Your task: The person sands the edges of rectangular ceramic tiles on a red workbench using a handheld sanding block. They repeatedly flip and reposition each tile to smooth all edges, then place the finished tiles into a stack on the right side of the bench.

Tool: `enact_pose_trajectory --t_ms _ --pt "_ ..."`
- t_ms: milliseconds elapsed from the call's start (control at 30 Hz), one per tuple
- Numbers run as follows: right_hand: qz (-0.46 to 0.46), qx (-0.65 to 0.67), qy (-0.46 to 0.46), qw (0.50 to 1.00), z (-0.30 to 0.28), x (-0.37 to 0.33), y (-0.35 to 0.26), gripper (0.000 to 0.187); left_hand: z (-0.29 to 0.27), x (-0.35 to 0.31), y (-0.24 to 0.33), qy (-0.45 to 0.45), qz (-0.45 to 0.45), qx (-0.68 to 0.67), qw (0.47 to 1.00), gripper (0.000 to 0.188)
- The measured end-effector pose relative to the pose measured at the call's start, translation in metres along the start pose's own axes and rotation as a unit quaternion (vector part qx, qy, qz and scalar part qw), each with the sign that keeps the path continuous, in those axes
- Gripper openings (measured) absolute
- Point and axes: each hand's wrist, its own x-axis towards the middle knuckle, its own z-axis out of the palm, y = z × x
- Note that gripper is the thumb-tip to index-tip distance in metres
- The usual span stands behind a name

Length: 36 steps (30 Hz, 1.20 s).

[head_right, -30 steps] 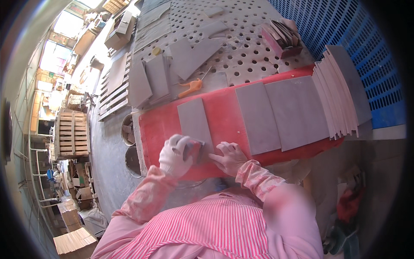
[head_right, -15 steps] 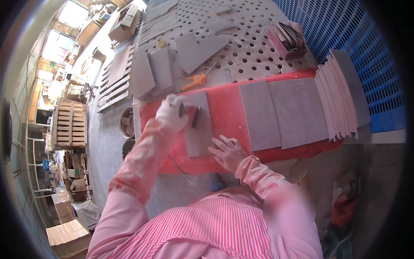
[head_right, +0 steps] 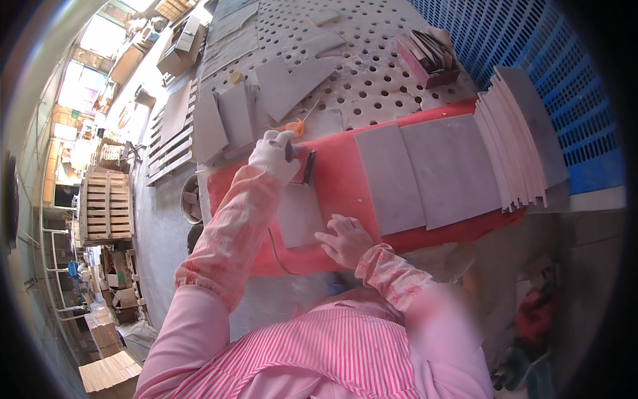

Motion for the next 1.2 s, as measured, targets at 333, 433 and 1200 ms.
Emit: enact_pose_trajectory --t_ms 333,433,1200 --pt "0.092 -0.002 0.058 0.994 0.003 0.003 0.0 0.021 0.011 -0.154 0.008 0.028 0.04 -0.034 0.998 0.053" --pt "0.036 -0.073 -0.002 0.997 0.0 0.006 -0.004 0.039 0.011 -0.139 -0.004 0.055 0.02 -0.025 0.998 0.057" --pt "0.167 -0.109 -0.007 0.98 -0.019 0.083 -0.104 0.074 0.087 -0.226 -0.007 0.19 -0.069 -0.39 0.898 0.047"
